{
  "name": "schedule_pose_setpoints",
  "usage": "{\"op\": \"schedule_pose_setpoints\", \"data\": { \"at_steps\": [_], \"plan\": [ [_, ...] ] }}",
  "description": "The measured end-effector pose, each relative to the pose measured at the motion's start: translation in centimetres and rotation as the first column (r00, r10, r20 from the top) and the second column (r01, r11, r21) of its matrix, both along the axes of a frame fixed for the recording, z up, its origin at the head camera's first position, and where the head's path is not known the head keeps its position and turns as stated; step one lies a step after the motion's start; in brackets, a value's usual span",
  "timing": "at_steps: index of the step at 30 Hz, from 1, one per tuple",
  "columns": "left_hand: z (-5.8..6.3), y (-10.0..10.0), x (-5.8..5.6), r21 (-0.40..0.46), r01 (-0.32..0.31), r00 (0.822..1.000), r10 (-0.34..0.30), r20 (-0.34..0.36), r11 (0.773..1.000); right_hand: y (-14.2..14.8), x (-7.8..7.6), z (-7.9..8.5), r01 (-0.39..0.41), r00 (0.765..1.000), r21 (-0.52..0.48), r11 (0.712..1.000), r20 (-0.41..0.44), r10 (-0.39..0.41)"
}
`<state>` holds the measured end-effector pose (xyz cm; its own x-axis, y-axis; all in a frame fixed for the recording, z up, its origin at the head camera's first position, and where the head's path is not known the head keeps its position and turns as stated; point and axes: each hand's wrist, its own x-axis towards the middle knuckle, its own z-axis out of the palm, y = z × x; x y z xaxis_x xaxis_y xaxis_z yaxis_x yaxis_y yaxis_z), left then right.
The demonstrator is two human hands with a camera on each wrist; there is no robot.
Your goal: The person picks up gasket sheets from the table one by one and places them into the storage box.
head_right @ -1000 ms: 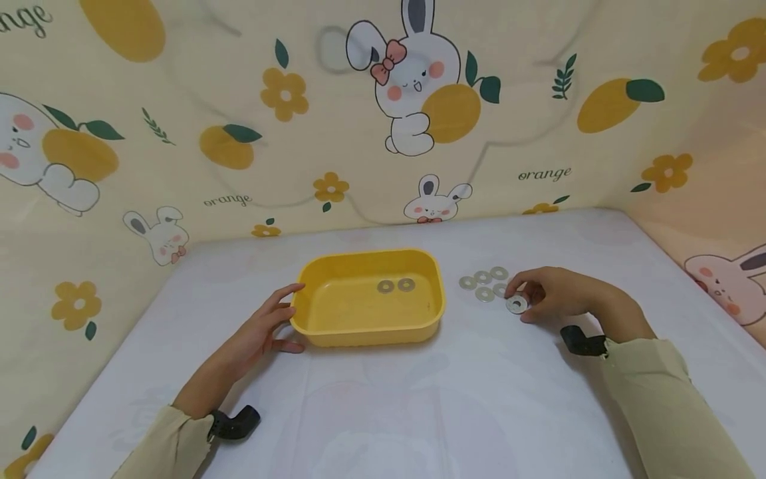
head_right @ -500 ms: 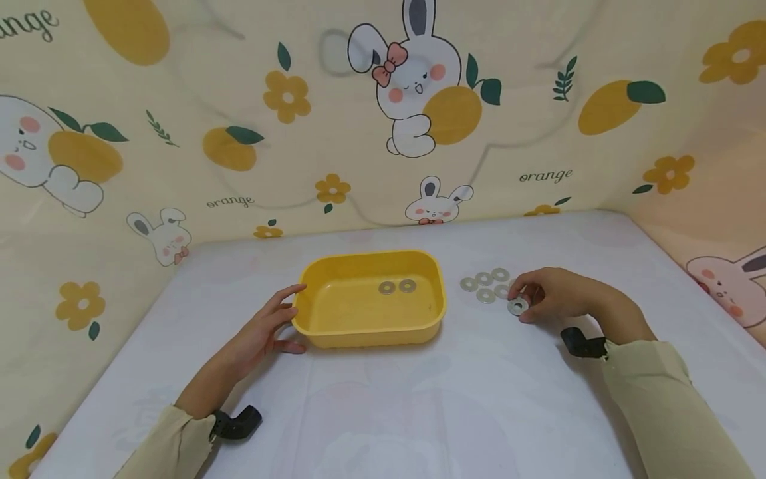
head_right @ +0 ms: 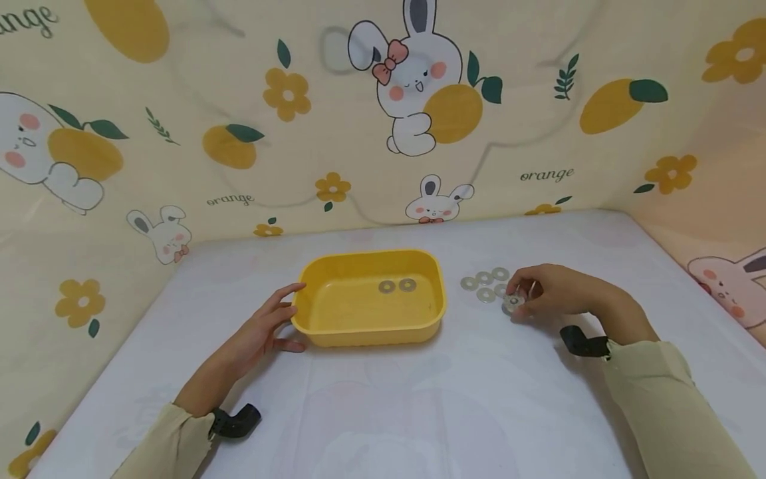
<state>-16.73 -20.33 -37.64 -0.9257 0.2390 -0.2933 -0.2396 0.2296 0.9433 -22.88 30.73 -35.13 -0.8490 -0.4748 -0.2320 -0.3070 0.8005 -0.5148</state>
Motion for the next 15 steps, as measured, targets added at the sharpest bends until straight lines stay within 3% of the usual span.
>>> {"op": "schedule_pose_setpoints", "data": {
  "at_steps": [11,15],
  "plan": [
    [0.0,-0.1,-0.1,0.004,0.002,1.000,-0.002,0.000,1.000,-1.3,0.3,1.0,0.094,0.993,-0.064,0.993,-0.064,-0.098],
    [0.1,0.0,-0.1,-0.005,0.003,1.000,-0.003,0.004,1.000,-1.3,0.3,0.9,0.088,0.992,-0.077,0.993,-0.088,-0.095]
  ]
}}
